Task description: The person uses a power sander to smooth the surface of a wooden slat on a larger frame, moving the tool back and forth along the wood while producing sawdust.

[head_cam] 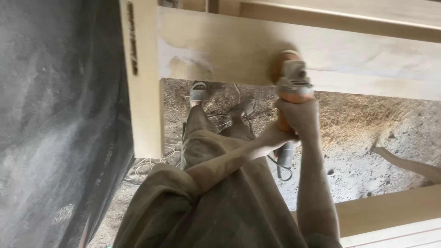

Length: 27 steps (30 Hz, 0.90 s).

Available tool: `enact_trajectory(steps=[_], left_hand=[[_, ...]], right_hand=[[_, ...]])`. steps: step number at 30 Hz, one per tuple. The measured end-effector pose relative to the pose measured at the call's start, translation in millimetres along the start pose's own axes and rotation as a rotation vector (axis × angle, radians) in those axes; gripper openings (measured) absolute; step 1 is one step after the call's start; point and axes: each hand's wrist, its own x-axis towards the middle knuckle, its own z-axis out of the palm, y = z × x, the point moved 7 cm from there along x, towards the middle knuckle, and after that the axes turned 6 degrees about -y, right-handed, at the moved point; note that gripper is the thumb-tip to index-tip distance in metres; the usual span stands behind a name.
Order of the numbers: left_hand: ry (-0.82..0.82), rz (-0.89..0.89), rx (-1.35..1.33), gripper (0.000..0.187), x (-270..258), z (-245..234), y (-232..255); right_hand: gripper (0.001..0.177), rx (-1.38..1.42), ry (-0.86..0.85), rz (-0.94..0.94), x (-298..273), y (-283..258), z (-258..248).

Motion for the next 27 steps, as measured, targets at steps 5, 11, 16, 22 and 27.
enact_trajectory(steps=[5, 11, 16, 22, 27], left_hand=[[0.046, 0.300, -0.257, 0.035, -62.9, -65.9, 17.3], [0.095, 0.504, -0.367, 0.032, -104.5, -116.0, 21.6], [0.212, 0.514, -0.276, 0.023, -137.2, -139.5, 19.5], [0.227, 0.573, -0.280, 0.025, -144.0, -144.0, 10.2], [0.151, 0.559, -0.301, 0.026, -107.8, -113.7, 0.5]], right_hand=[[0.040, -0.169, -0.129, -0.062, -22.9, -55.1, 83.0], [0.034, -0.168, -0.272, -0.186, -44.9, -102.7, 146.7], [0.030, -0.272, -0.325, -0.160, -59.0, -117.7, 177.5], [0.030, -0.351, -0.287, -0.326, -75.9, -134.1, 183.1], [0.031, -0.278, -0.276, -0.117, -63.4, -105.6, 142.5]])
